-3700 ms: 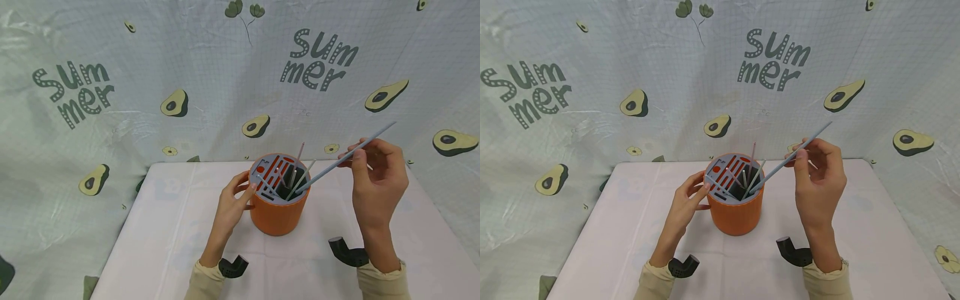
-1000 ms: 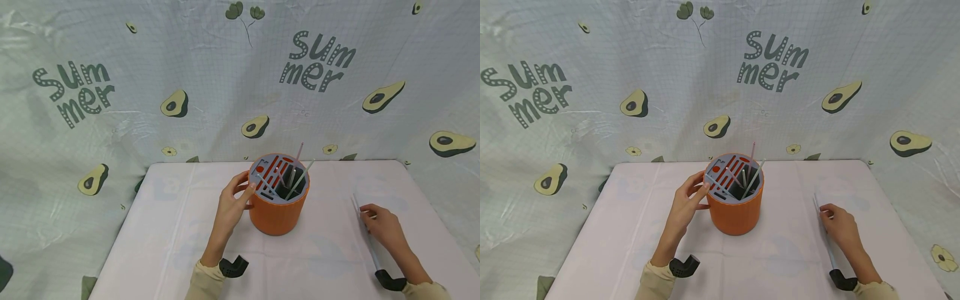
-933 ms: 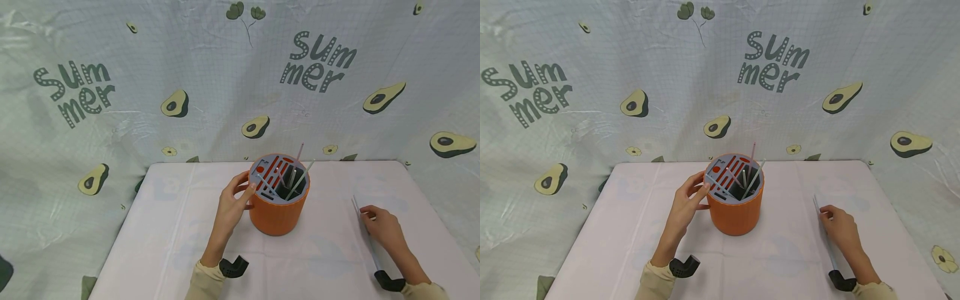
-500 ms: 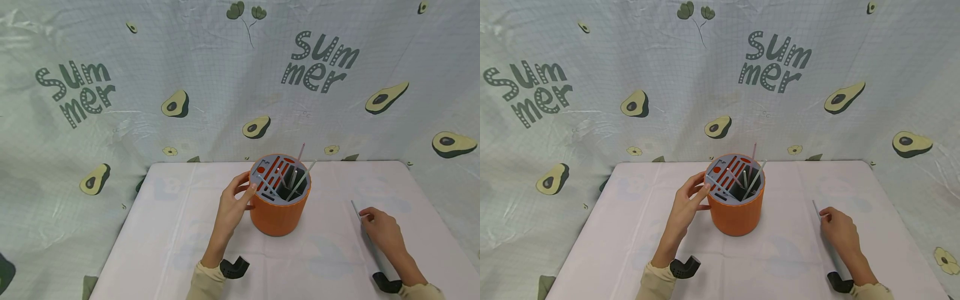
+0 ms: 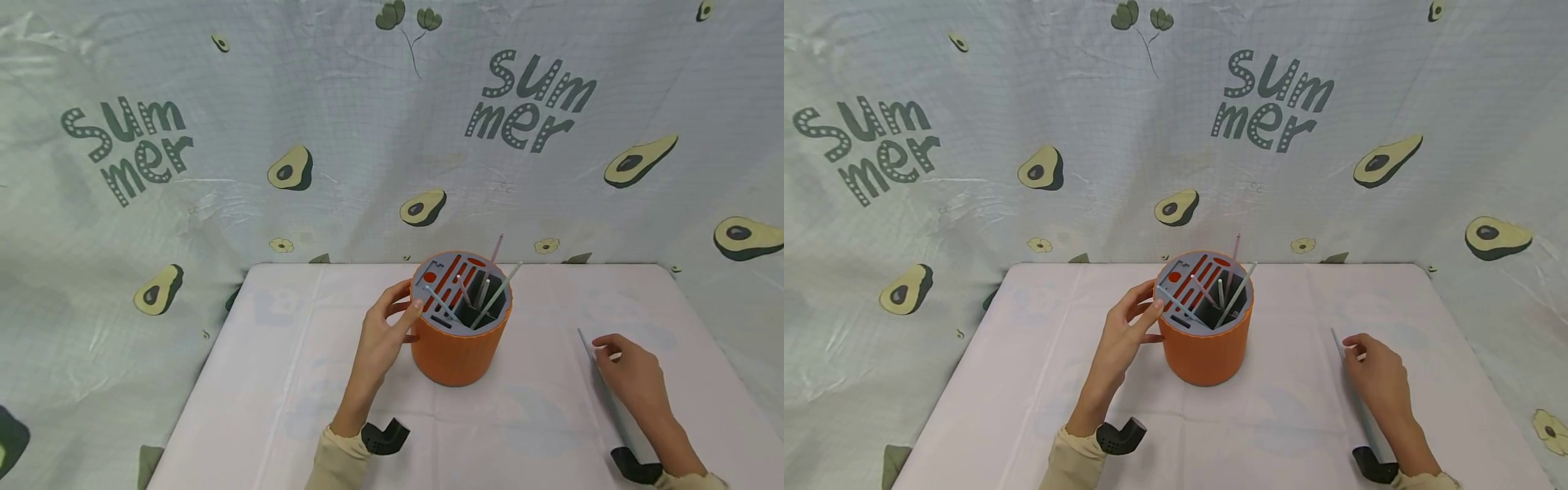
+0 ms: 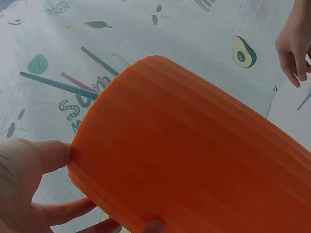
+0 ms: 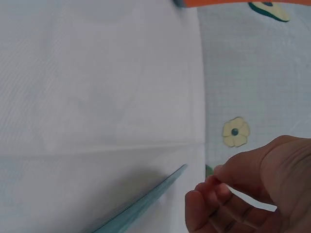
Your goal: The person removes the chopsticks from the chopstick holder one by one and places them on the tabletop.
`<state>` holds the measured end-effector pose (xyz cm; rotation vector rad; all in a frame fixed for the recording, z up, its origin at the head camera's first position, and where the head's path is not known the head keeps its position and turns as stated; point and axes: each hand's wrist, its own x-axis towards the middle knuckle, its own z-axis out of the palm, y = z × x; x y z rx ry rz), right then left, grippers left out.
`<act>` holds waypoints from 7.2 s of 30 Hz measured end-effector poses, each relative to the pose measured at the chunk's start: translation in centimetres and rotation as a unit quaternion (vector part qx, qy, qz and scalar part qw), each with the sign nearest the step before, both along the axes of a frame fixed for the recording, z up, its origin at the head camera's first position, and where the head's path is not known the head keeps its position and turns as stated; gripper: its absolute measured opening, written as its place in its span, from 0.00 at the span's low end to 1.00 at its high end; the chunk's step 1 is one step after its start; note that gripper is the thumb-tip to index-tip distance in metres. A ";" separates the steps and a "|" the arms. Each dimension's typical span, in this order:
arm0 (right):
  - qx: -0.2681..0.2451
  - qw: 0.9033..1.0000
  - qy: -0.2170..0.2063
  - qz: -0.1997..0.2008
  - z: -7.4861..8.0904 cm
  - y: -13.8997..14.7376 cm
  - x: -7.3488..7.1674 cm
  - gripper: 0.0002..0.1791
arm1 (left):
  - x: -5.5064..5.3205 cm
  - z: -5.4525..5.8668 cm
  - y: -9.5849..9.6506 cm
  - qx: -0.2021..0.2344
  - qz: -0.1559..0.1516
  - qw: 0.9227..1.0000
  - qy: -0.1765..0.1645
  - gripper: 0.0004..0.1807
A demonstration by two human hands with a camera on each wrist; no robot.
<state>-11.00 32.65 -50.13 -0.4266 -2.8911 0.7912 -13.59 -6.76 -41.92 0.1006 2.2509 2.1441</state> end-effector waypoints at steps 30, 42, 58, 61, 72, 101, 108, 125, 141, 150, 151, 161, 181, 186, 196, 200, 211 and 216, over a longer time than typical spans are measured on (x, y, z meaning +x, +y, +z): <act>-0.141 0.955 0.144 0.217 5.7 -6.6 0.1 0.16 | 0.1 -0.2 -0.1 -0.002 0.004 1.000 0.010 0.27; -0.222 0.925 0.202 0.232 8.3 -10.3 -1.0 0.15 | 0.1 -0.1 -0.1 0.002 0.004 1.000 0.006 0.27; -0.197 0.930 0.242 0.197 8.5 -13.6 -2.6 0.08 | 0.1 -0.3 0.0 0.003 0.004 1.000 0.007 0.27; -0.183 0.931 0.244 0.198 8.7 -13.9 -2.7 0.05 | 0.1 -0.4 -0.1 0.003 0.006 1.000 0.008 0.27; -0.172 0.931 0.256 0.196 9.1 -14.3 -2.4 0.03 | 0.0 -0.3 0.0 0.000 0.002 1.000 0.012 0.27; -0.424 0.783 0.394 0.226 11.3 -14.0 -1.2 0.11 | 0.0 -0.4 -0.1 0.003 0.001 1.000 0.015 0.27; -0.454 0.760 0.404 0.228 11.4 -13.9 -1.3 0.11 | 0.0 -0.4 -0.1 0.008 0.000 1.000 0.015 0.27; -0.578 0.630 0.485 0.184 12.0 -12.8 -1.5 0.14 | 0.0 -0.5 -0.2 0.010 0.000 1.000 0.012 0.27; -0.674 0.530 0.497 0.132 12.5 -11.1 -1.2 0.11 | -0.1 -0.6 -0.2 0.013 0.001 1.000 0.012 0.27; -0.660 0.567 0.469 0.151 12.1 -10.6 -1.0 0.13 | -0.1 -0.6 -0.3 0.013 0.003 1.000 0.015 0.27; -0.658 0.573 0.464 0.150 11.9 -10.5 -0.9 0.13 | -0.1 -0.6 -0.3 0.013 0.002 1.000 0.015 0.27; -0.615 0.674 0.392 0.117 9.7 -9.2 0.5 0.18 | 0.0 -0.5 -0.2 0.011 -0.001 1.000 0.018 0.27; -0.474 0.858 0.194 0.025 5.4 -4.2 4.1 0.20 | 0.1 -0.8 -0.2 0.012 -0.001 1.000 0.018 0.27; -0.335 0.934 0.121 0.024 4.1 -3.2 4.4 0.21 | 0.1 -0.8 -0.1 0.011 0.001 1.000 0.019 0.27; -0.167 0.986 0.018 0.022 2.4 -3.3 4.5 0.22 | 0.0 -0.9 -0.1 0.018 0.002 1.000 0.019 0.26; -0.126 0.992 -0.011 0.018 1.8 -3.5 4.4 0.21 | 0.0 -1.0 -0.1 0.020 0.002 1.000 0.019 0.26; -0.074 0.995 -0.065 0.020 0.6 -3.3 3.6 0.21 | 0.0 -0.9 0.0 0.016 0.003 1.000 0.019 0.26; -0.048 0.997 -0.060 0.015 0.0 -3.6 3.5 0.18 | 0.1 -0.9 0.0 0.015 0.006 1.000 0.018 0.26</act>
